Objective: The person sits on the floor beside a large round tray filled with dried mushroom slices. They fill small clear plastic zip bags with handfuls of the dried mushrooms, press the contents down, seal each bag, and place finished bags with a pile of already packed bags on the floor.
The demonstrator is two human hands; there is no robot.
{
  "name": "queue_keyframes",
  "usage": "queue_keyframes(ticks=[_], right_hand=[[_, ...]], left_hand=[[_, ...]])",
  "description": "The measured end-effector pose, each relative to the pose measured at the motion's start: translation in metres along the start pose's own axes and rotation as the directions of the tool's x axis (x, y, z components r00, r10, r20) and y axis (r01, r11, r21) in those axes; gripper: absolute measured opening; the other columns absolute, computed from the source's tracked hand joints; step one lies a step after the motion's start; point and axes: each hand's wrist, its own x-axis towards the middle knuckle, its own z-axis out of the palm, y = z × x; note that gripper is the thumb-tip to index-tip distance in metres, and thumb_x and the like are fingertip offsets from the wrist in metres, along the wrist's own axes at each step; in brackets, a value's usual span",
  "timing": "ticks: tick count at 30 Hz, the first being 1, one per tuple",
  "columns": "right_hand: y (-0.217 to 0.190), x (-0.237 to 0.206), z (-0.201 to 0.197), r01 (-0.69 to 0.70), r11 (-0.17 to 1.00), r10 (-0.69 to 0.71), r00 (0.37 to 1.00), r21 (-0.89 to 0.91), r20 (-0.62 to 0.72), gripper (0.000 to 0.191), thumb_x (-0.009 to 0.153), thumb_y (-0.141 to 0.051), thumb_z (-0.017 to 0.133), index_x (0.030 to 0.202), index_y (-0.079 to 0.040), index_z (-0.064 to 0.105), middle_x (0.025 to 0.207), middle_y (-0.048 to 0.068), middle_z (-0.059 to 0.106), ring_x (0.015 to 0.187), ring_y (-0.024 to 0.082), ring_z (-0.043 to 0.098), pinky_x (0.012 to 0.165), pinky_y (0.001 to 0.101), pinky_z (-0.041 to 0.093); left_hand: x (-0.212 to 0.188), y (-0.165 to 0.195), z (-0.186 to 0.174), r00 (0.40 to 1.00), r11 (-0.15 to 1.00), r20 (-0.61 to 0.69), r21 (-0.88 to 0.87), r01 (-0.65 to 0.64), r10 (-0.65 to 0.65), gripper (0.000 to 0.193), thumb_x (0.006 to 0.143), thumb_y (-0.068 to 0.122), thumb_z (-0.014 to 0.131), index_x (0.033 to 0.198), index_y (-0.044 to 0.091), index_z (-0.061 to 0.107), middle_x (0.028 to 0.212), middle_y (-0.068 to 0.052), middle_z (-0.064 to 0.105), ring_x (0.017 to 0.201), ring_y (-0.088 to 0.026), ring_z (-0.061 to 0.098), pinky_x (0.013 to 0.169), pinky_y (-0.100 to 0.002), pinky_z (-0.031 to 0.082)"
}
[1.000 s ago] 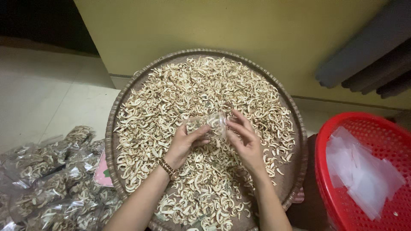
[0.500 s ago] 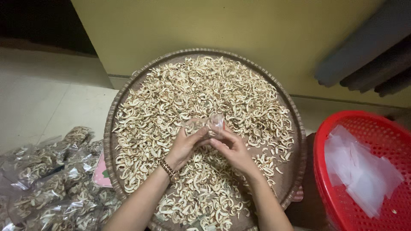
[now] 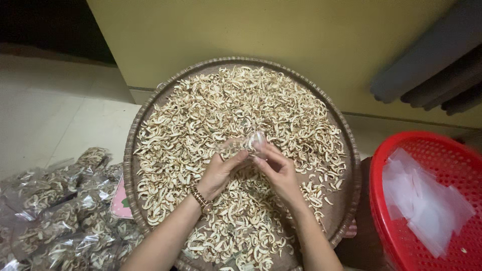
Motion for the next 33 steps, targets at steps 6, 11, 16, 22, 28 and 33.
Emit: queue_keyframes(ticks=[6,11,16,22,28,33], right_hand=[[0.010,0.006,-0.014,0.037,0.996,-0.033,0.998,0.078,-0.056,0.019,0.093,-0.012,0.070,0.110,-0.005,0.077,0.101,0.004,0.066,0.085,0.014,0.056,0.068,0.0271,0.044],[0.012,0.008,-0.025,0.069,0.994,-0.061,0.994,0.086,-0.087,0.011,0.091,-0.009,0.070,0.098,-0.004,0.077,0.095,0.002,0.065,0.086,0.012,0.062,0.081,0.0251,0.053],[0.011,0.009,-0.024,0.110,0.986,-0.098,0.991,0.125,-0.093,0.009,0.091,-0.008,0.071,0.096,-0.003,0.076,0.096,0.003,0.066,0.086,0.012,0.062,0.080,0.0262,0.052],[0.011,0.009,-0.030,0.111,0.988,-0.097,0.986,0.103,-0.134,0.009,0.090,-0.009,0.071,0.095,-0.003,0.076,0.095,0.003,0.068,0.084,0.012,0.063,0.078,0.0258,0.054],[0.014,0.012,-0.039,0.127,0.990,-0.129,0.991,0.055,0.040,0.009,0.086,-0.013,0.075,0.090,-0.004,0.076,0.092,0.006,0.070,0.084,0.015,0.064,0.077,0.0252,0.055],[0.009,0.008,-0.028,0.074,0.996,-0.083,0.981,0.056,0.176,0.010,0.082,-0.013,0.078,0.088,-0.006,0.076,0.093,0.006,0.072,0.084,0.015,0.067,0.076,0.0257,0.059]], left_hand=[[0.005,0.000,-0.001,0.999,0.996,0.036,0.091,-0.026,0.022,0.057,0.082,0.035,0.071,0.132,0.012,0.057,0.122,-0.006,0.069,0.100,-0.023,0.070,0.094,-0.041,0.058],[0.008,0.001,0.000,1.000,0.960,-0.014,0.281,-0.008,0.013,0.055,0.094,0.045,0.056,0.131,0.005,0.060,0.113,-0.011,0.073,0.096,-0.018,0.072,0.088,-0.034,0.060],[0.008,-0.001,-0.006,1.000,0.976,0.022,0.218,-0.024,0.020,0.057,0.099,0.049,0.044,0.132,0.004,0.059,0.114,-0.011,0.072,0.099,-0.018,0.071,0.090,-0.035,0.059],[0.006,0.005,-0.011,0.999,0.962,0.012,0.271,-0.034,0.032,0.070,0.103,0.057,0.033,0.138,0.002,0.059,0.126,-0.014,0.067,0.109,-0.021,0.066,0.094,-0.035,0.053],[0.005,0.024,-0.004,0.968,0.815,0.059,0.528,-0.236,0.242,0.052,0.094,0.041,0.057,0.140,0.015,0.056,0.136,-0.009,0.066,0.122,-0.020,0.065,0.103,-0.036,0.054],[-0.002,0.019,0.002,0.989,0.613,0.112,0.776,-0.149,0.099,0.064,0.072,0.032,0.085,0.130,0.019,0.064,0.120,-0.004,0.073,0.108,-0.017,0.072,0.096,-0.039,0.059]])
